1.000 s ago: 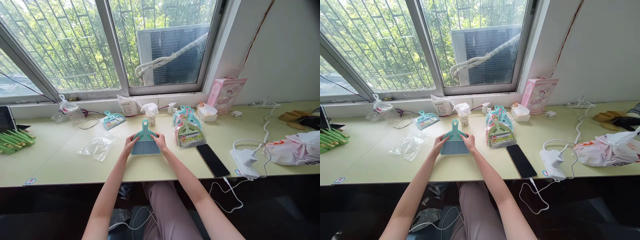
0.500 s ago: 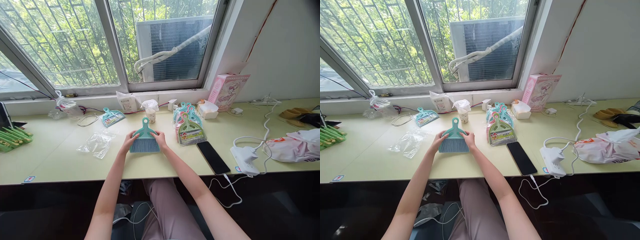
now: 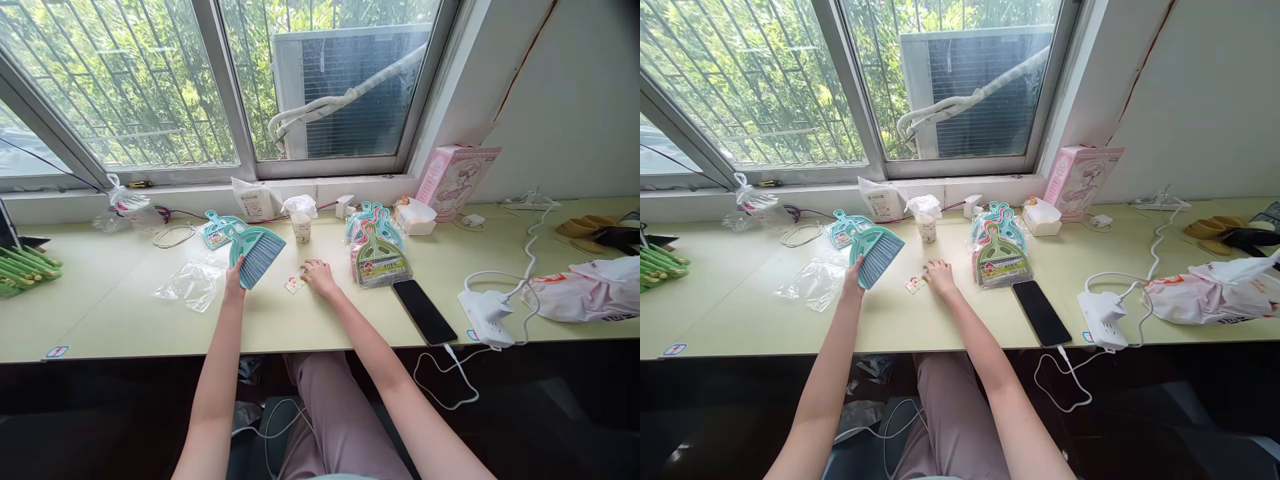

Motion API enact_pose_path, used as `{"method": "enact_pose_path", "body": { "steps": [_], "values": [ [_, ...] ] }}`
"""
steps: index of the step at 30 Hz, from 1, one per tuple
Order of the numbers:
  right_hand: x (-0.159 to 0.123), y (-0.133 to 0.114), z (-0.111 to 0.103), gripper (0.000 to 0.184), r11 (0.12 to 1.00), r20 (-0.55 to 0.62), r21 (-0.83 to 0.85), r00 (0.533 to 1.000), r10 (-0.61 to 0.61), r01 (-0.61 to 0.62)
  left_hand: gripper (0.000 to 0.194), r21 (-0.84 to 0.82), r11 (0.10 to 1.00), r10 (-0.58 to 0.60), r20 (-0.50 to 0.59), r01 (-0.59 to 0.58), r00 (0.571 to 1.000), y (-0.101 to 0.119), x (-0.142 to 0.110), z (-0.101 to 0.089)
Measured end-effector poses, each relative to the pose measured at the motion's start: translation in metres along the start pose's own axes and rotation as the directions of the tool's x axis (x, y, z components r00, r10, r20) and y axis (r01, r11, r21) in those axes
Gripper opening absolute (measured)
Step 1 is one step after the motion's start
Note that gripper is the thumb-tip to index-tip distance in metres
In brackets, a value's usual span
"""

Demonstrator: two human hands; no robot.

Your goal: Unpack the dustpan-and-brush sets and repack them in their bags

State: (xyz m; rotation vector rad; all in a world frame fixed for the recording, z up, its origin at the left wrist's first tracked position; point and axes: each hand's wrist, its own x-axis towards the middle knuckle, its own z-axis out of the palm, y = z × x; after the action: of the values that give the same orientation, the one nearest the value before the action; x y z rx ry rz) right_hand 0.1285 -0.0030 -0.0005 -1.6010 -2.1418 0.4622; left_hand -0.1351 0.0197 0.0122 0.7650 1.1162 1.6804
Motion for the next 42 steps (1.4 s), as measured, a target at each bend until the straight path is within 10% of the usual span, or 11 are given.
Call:
{"method": "enact_pose_path", "body": {
  "steps": [6,9,13,19,23,31,36,38,42],
  "values": [
    [0.002,0.002,-0.010,0.062,0.894,0.070,0.446,0.997,0.018,-0.047,0.045,-0.003,1.000,-0.001,-0.076,0.001,0.997,-0.008,0.006,-0.008],
    [-0.004,-0.008,-0.016,0.056,0.646,0.165,0.763,0.973,-0.160,-0.023,0.051,0.084,0.996,0.016,-0.072,-0.010,0.997,-0.010,0.006,-0.004],
    [-0.012,-0.027,-0.020,0.057,0.358,0.007,0.931,0.974,-0.225,0.076,0.064,0.201,0.979,0.005,0.094,-0.024,0.996,-0.015,-0.004,0.011],
    [-0.009,-0.028,-0.013,0.034,0.667,-0.364,0.699,0.931,0.022,0.258,0.090,0.212,0.977,-0.128,0.465,0.030,0.876,-0.021,-0.032,0.037],
    [-0.006,-0.020,-0.009,0.027,0.813,-0.460,0.492,0.886,-0.059,0.310,0.096,0.200,0.980,-0.110,0.589,-0.012,0.800,-0.018,-0.043,0.042],
    [-0.010,-0.024,-0.005,0.038,0.931,-0.397,0.250,0.905,-0.154,0.267,0.082,0.288,0.954,-0.088,0.533,-0.082,0.842,-0.016,-0.043,0.042],
    [-0.014,-0.030,-0.010,0.064,0.958,-0.549,0.277,0.831,0.091,0.079,0.082,0.287,0.951,-0.032,0.454,-0.112,0.890,-0.017,-0.035,0.038],
    [-0.011,-0.028,-0.010,0.075,0.857,-0.525,0.514,0.797,0.299,0.017,0.082,0.274,0.956,-0.022,0.428,-0.107,0.903,-0.017,-0.031,0.036],
    [-0.001,-0.024,-0.001,0.053,0.304,0.003,0.947,0.945,0.326,-0.107,0.079,0.224,0.970,-0.016,0.436,-0.091,0.900,-0.019,-0.031,0.036]
  ]
}}
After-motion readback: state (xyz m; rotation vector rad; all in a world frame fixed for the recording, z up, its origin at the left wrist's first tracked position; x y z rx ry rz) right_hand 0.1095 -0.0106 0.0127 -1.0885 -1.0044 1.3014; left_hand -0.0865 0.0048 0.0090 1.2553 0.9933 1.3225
